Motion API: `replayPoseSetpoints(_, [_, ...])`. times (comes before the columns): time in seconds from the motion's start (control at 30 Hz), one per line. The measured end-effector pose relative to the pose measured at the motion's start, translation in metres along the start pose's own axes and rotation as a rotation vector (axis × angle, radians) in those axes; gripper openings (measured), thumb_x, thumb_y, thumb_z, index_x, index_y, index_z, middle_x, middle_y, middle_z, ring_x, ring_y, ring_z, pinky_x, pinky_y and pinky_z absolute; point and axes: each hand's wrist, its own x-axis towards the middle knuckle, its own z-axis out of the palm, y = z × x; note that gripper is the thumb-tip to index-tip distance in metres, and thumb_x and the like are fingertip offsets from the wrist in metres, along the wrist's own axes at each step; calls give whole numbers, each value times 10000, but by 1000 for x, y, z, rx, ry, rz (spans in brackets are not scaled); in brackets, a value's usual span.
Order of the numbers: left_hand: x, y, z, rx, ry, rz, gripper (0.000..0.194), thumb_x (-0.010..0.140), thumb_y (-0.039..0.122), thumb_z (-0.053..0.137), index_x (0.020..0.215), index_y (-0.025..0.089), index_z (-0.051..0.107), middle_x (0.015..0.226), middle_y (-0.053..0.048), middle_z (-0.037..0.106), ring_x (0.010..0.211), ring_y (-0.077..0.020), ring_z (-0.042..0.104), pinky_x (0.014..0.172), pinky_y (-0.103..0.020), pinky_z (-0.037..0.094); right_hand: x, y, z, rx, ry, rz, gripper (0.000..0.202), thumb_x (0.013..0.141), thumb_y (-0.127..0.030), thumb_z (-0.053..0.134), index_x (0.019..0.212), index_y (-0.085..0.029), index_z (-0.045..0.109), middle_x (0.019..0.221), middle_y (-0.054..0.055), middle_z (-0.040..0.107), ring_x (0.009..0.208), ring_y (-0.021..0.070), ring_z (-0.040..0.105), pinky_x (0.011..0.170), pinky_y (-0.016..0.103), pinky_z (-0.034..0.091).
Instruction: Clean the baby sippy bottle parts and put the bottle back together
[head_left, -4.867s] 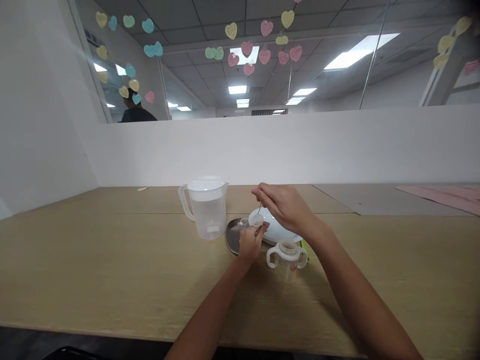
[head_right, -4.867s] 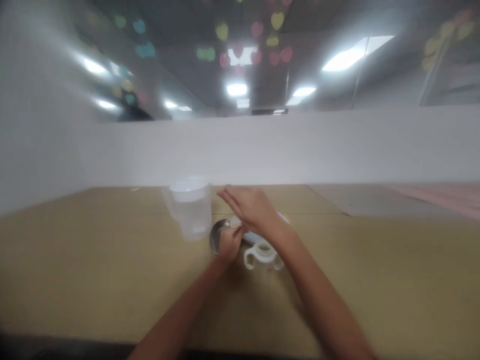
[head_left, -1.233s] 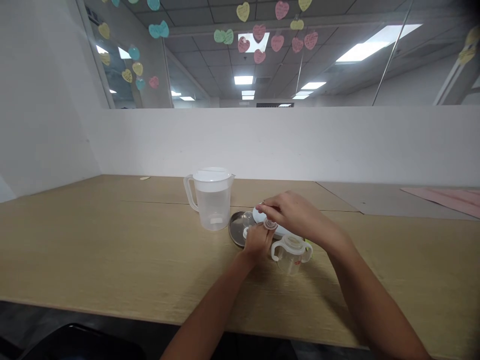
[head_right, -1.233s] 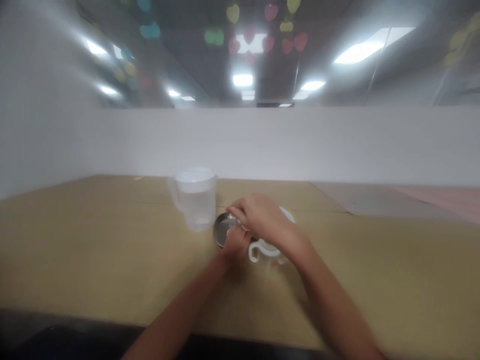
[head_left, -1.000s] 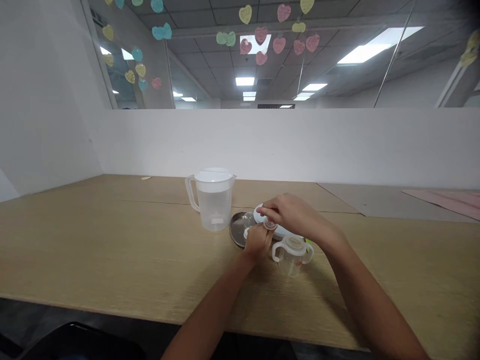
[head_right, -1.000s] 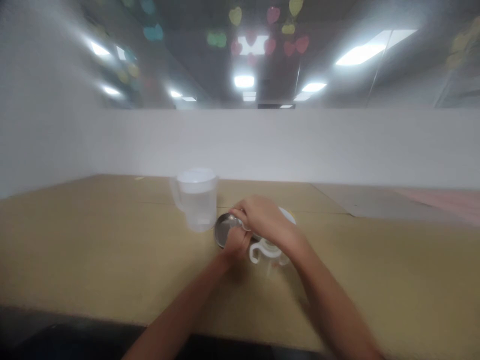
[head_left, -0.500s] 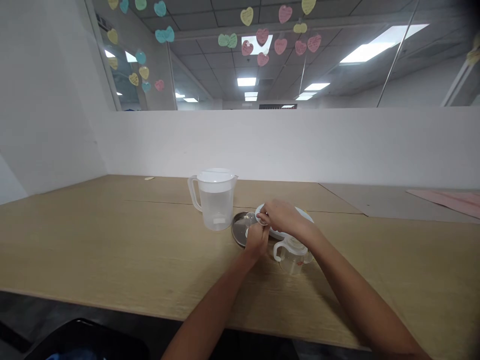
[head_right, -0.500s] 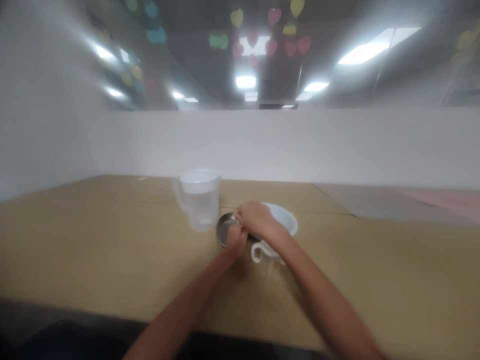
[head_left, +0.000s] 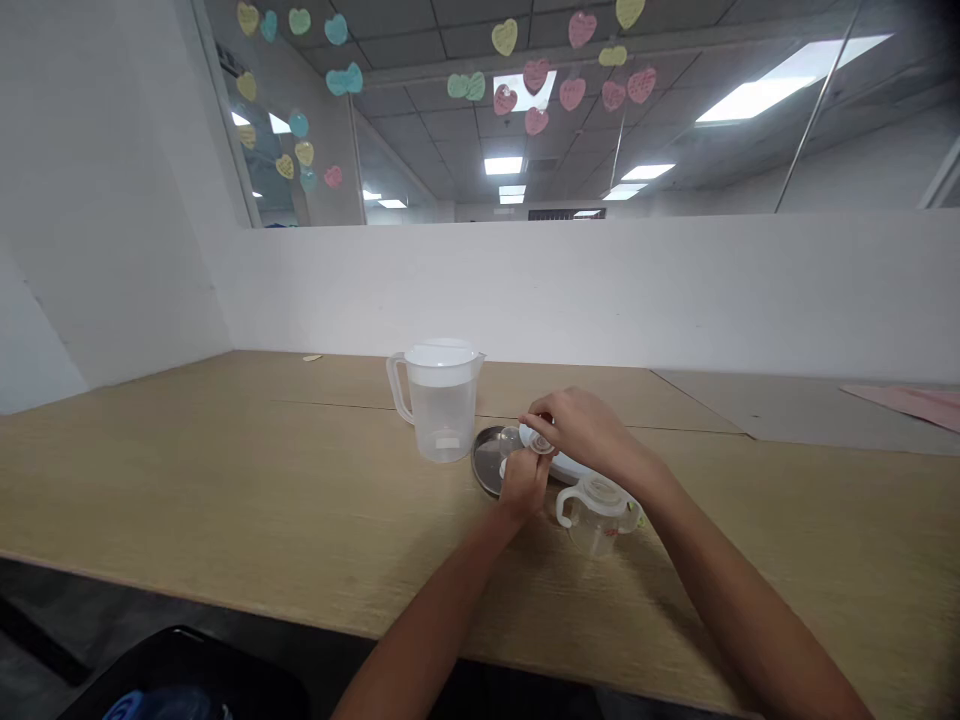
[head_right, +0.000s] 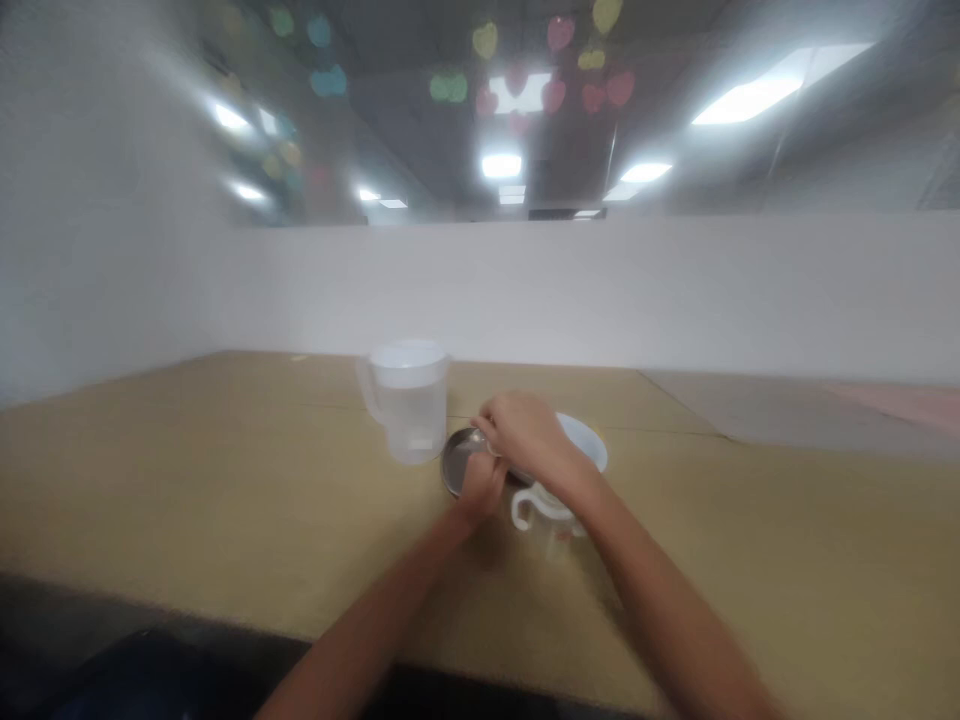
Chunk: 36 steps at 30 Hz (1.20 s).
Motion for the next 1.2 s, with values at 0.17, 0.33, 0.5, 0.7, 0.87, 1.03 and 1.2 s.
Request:
replayPoseSetpoints(0.17, [0,-2,1,-15,8,-1,376,916,323,315,819,145,632,763,-86,657,720,-191,602,650,-290,427,5,0,9,-36,-51,-1,376,878,-319,433,584,-165,610,567,51,567,542,132,494,505,261,238])
replayPoseSetpoints(0.33, [1,-3,1,-45,23,-21,366,899,287,324,724,146,612,633,-48,598,590,-157,529,576,-281,403,20,13,29,-37,-187,49,284,826,-256,501,592,-144,618,557,47,550,507,111,476,484,243,242])
replayPoseSetpoints(0.5, [1,1,-3,-83,49,-25,384,891,272,316,628,152,568,565,-15,525,563,-134,483,543,-258,375,20,20,28,-1,-173,11,277,815,-282,498,617,-149,638,591,47,584,545,115,491,501,241,254])
replayPoseSetpoints(0.7, [0,9,-10,-170,94,-15,264,851,325,431,754,164,617,628,6,582,600,-125,508,577,-227,402,16,24,20,8,-134,18,178,763,-181,520,781,-173,697,768,71,663,693,150,563,559,240,295])
replayPoseSetpoints(0.87, [-2,13,-11,-244,205,-23,224,842,329,483,818,163,630,740,-16,649,674,-131,555,649,-224,417,17,26,18,38,-92,19,183,769,-154,514,813,-166,691,824,73,666,752,154,575,607,234,321])
replayPoseSetpoints(1.03, [-1,7,-6,-219,305,-12,169,820,297,524,739,167,594,744,-11,629,699,-133,542,659,-228,393,17,29,23,67,-48,-49,237,751,-110,506,903,-169,677,897,68,661,809,159,562,643,234,321])
replayPoseSetpoints(1.2, [0,2,1,-167,350,5,236,793,316,557,608,174,521,655,-2,576,670,-141,505,634,-250,359,16,22,20,93,104,-62,368,687,-45,491,977,-190,665,807,51,649,798,170,528,641,245,302])
